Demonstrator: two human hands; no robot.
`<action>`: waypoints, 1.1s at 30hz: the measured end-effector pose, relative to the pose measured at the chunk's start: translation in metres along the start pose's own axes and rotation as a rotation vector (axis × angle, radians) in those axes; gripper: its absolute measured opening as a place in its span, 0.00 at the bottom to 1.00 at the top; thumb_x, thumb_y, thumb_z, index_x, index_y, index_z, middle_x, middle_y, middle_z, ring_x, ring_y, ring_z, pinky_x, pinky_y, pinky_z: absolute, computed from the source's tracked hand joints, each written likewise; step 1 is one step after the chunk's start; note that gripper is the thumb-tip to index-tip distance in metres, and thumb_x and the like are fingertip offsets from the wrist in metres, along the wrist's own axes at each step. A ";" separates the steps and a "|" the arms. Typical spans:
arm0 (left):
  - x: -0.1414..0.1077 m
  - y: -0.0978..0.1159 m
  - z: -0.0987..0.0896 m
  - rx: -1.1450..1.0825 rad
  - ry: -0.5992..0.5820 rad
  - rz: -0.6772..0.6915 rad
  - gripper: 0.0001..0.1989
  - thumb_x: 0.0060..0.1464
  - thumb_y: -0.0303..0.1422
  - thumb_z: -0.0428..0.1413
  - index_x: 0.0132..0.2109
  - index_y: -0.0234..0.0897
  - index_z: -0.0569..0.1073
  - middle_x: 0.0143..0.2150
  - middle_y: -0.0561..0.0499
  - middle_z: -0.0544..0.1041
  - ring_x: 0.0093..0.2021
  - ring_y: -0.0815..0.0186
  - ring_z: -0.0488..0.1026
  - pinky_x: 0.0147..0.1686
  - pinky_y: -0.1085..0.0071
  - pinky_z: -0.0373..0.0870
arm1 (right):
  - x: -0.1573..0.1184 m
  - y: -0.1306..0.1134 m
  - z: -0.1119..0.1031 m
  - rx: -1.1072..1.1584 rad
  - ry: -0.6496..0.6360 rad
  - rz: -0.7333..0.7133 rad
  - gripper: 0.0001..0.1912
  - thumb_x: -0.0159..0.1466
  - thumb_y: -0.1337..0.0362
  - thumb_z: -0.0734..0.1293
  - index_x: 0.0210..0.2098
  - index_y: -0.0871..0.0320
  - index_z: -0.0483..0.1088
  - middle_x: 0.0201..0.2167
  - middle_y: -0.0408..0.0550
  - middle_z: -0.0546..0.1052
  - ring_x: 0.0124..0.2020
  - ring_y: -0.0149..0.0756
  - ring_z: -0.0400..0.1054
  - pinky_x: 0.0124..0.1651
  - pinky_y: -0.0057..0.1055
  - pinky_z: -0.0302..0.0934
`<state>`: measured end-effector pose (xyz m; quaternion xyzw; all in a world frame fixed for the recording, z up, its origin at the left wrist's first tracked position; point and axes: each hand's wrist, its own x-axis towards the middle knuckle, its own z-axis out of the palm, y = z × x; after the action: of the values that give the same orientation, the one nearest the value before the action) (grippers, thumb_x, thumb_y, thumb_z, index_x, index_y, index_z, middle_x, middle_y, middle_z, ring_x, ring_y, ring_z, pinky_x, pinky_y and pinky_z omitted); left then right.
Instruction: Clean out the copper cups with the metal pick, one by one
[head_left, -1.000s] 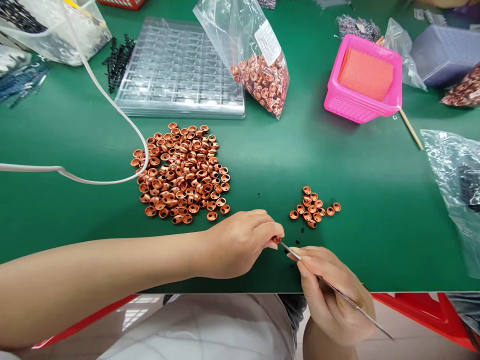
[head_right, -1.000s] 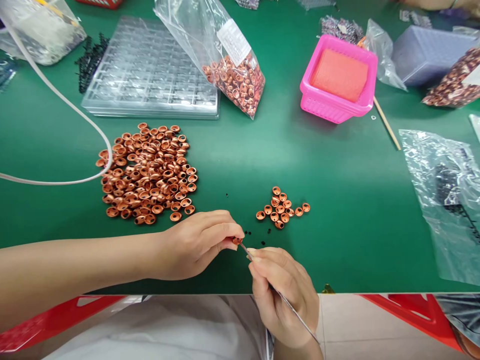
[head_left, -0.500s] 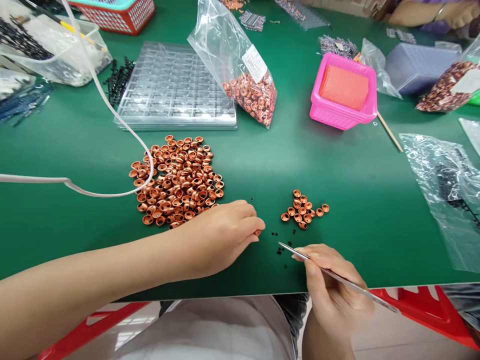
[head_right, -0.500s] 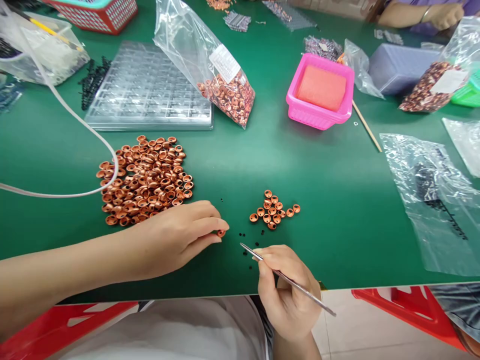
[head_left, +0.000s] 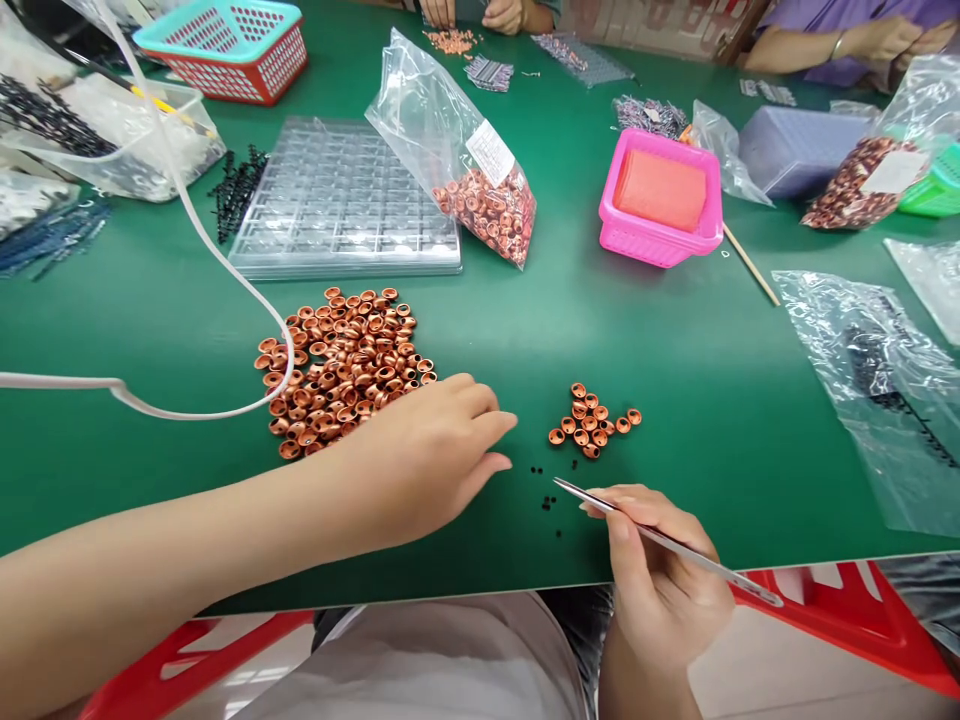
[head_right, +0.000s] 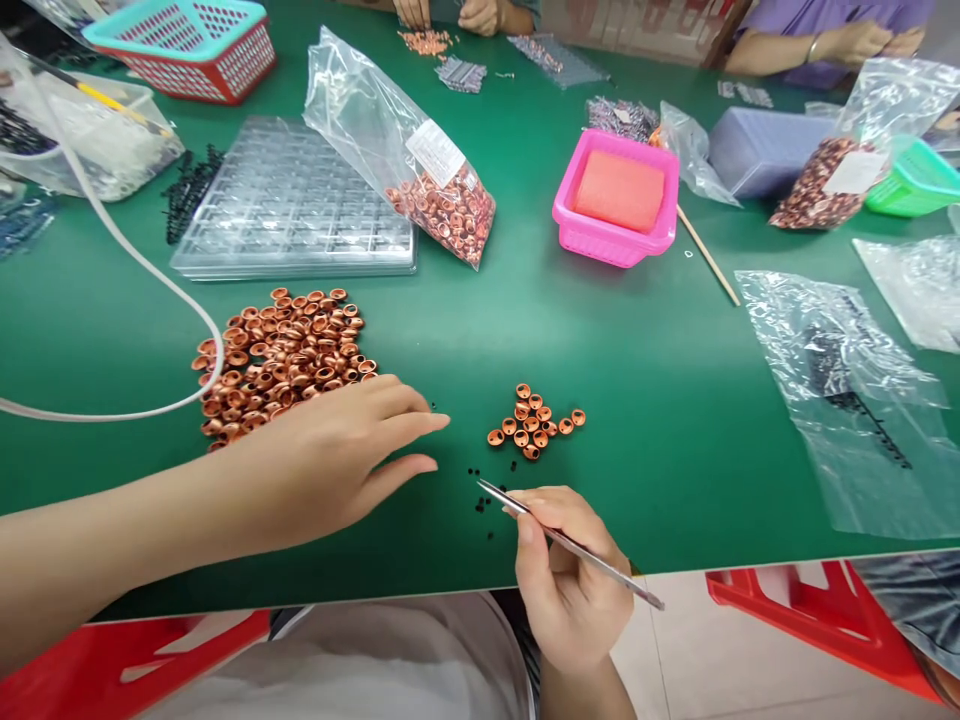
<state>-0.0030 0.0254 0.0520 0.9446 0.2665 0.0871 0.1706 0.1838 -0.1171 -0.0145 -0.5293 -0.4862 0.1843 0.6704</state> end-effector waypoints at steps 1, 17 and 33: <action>0.007 0.003 0.006 -0.015 -0.037 -0.011 0.08 0.60 0.32 0.55 0.45 0.34 0.75 0.39 0.44 0.74 0.42 0.58 0.70 0.41 0.62 0.70 | 0.000 0.000 0.001 0.001 0.029 -0.002 0.14 0.58 0.80 0.65 0.41 0.60 0.72 0.34 0.48 0.78 0.35 0.38 0.75 0.34 0.38 0.71; 0.035 0.009 0.038 -0.192 -0.091 -0.100 0.06 0.58 0.31 0.57 0.42 0.35 0.75 0.38 0.48 0.75 0.43 0.59 0.71 0.42 0.64 0.68 | 0.003 0.000 0.004 0.054 0.142 -0.003 0.11 0.59 0.79 0.65 0.39 0.62 0.72 0.33 0.48 0.78 0.32 0.37 0.75 0.33 0.36 0.70; 0.042 0.000 0.051 -0.255 -0.046 -0.019 0.06 0.59 0.32 0.57 0.42 0.37 0.77 0.37 0.49 0.75 0.41 0.61 0.70 0.42 0.67 0.67 | 0.006 -0.002 0.006 0.058 0.188 0.020 0.09 0.59 0.77 0.66 0.38 0.61 0.72 0.32 0.48 0.78 0.30 0.37 0.75 0.31 0.36 0.71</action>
<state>0.0453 0.0337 0.0079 0.9145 0.2582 0.0971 0.2960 0.1811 -0.1103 -0.0101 -0.5293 -0.4104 0.1546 0.7263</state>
